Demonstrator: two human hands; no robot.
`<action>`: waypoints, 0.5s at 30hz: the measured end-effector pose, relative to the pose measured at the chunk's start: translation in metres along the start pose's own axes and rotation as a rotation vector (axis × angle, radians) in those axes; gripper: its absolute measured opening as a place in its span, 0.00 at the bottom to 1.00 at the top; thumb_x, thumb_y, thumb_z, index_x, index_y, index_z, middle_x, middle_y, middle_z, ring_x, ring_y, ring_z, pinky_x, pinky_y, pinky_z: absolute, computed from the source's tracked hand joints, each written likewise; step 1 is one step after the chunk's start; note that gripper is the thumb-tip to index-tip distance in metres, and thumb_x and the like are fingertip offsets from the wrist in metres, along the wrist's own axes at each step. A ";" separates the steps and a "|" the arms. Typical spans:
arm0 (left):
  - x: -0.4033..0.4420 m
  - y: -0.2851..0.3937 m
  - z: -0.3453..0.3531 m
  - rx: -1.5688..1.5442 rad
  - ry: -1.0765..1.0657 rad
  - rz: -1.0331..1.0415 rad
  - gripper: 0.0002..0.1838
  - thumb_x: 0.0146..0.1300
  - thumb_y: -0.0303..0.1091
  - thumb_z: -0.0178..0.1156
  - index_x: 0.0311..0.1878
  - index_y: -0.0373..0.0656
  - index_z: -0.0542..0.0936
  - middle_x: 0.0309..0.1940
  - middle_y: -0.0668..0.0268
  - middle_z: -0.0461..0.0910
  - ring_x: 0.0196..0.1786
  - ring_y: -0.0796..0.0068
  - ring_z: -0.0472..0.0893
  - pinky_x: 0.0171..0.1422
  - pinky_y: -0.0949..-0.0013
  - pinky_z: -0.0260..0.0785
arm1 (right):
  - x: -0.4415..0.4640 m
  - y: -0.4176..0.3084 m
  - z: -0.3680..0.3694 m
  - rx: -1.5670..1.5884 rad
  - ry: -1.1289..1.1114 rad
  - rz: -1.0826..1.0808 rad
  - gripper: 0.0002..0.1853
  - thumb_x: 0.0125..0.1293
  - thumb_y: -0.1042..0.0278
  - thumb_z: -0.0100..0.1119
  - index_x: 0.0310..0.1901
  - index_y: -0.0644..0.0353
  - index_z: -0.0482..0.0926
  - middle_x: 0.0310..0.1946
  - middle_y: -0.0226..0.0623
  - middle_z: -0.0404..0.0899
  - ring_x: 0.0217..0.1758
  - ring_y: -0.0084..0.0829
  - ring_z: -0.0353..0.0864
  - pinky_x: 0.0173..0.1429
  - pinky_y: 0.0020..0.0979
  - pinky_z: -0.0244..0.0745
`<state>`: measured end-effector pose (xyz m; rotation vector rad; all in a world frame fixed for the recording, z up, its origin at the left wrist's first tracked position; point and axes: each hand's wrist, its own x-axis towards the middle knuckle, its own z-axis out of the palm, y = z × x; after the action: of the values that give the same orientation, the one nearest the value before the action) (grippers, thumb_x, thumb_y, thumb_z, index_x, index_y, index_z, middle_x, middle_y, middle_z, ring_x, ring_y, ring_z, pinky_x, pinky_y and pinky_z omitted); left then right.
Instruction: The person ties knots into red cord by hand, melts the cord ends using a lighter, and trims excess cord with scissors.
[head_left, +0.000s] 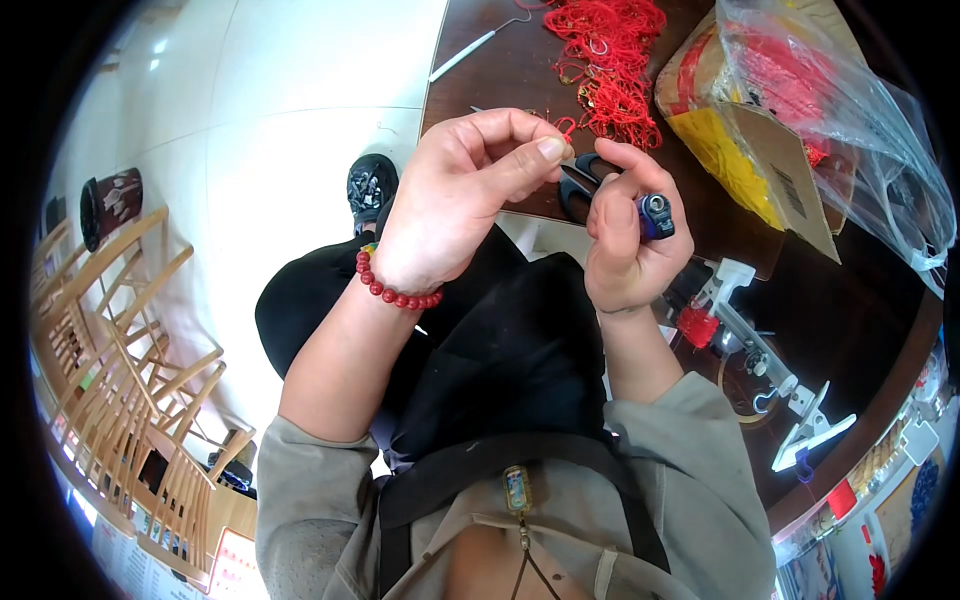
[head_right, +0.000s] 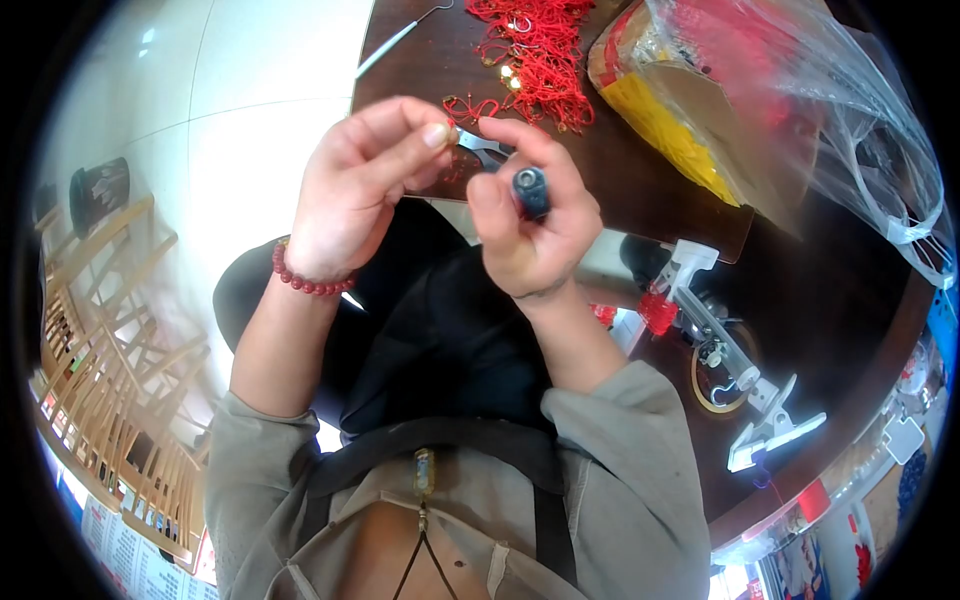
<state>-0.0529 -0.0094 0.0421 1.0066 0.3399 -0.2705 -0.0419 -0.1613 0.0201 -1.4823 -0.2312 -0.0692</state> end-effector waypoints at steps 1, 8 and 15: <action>0.000 0.000 0.000 0.009 0.001 0.002 0.06 0.67 0.31 0.58 0.40 0.39 0.79 0.30 0.74 0.78 0.33 0.89 0.73 0.37 0.84 0.63 | 0.000 -0.001 -0.001 -0.047 0.012 0.021 0.13 0.60 0.73 0.65 0.45 0.68 0.80 0.19 0.18 0.68 0.21 0.09 0.61 0.28 0.14 0.56; -0.001 0.001 0.001 0.081 0.038 0.041 0.05 0.65 0.29 0.60 0.40 0.39 0.79 0.31 0.72 0.80 0.33 0.88 0.75 0.39 0.83 0.67 | 0.003 -0.006 0.002 -0.197 0.037 0.056 0.07 0.58 0.79 0.65 0.39 0.64 0.82 0.19 0.16 0.68 0.20 0.06 0.60 0.25 0.13 0.54; -0.001 0.000 0.002 0.095 0.023 0.045 0.04 0.64 0.26 0.60 0.40 0.37 0.79 0.34 0.69 0.82 0.38 0.83 0.81 0.45 0.77 0.75 | 0.005 -0.007 0.003 -0.164 0.019 0.091 0.07 0.58 0.78 0.66 0.39 0.64 0.83 0.22 0.17 0.72 0.21 0.07 0.61 0.26 0.12 0.57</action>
<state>-0.0529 -0.0113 0.0436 1.1106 0.3266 -0.2363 -0.0392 -0.1582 0.0285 -1.6526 -0.1443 -0.0293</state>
